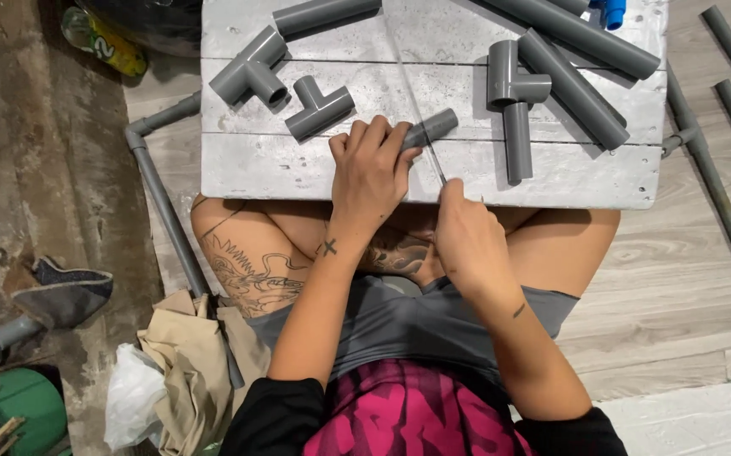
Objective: A person uses a hacksaw to cut through a small PVC pipe segment on a wooden board.
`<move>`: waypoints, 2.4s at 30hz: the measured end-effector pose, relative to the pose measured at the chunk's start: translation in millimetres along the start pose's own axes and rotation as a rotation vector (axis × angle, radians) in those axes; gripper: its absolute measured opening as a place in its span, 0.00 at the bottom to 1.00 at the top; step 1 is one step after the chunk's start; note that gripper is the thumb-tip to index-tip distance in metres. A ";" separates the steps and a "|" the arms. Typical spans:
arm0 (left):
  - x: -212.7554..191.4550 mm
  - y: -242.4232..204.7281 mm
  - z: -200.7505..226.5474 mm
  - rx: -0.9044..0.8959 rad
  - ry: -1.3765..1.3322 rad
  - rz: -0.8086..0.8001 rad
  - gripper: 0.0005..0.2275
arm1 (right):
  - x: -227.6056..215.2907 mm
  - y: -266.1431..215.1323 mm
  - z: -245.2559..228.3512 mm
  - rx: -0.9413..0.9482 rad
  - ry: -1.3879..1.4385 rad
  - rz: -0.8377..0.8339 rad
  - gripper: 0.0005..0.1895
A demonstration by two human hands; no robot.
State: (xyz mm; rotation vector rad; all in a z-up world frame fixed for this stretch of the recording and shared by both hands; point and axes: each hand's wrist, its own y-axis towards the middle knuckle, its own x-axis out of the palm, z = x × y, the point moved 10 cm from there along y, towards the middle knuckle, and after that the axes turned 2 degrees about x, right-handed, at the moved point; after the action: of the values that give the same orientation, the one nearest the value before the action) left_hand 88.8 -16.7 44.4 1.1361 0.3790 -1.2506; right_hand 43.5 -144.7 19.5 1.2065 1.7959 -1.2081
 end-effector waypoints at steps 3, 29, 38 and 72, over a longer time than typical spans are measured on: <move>0.0 0.3 -4.2 -0.035 0.006 0.009 0.12 | 7.2 1.0 10.8 0.037 0.064 -0.001 0.03; -45.4 -50.9 -3.0 0.047 0.001 0.170 0.10 | -49.9 -49.9 -18.6 -0.389 -0.145 0.416 0.14; -53.1 -132.6 -34.2 -0.254 0.268 -0.051 0.14 | -45.7 -44.4 -16.5 -0.379 -0.077 0.387 0.12; -42.0 -11.0 14.7 0.012 0.023 0.072 0.17 | 16.2 -20.9 39.0 0.074 0.072 -0.098 0.12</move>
State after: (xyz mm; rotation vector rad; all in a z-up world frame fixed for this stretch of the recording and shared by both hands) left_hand 59.9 -4.8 78.0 1.1653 0.3459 -1.1794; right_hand 19.0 -178.8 -1.9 1.2298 1.8970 -1.3113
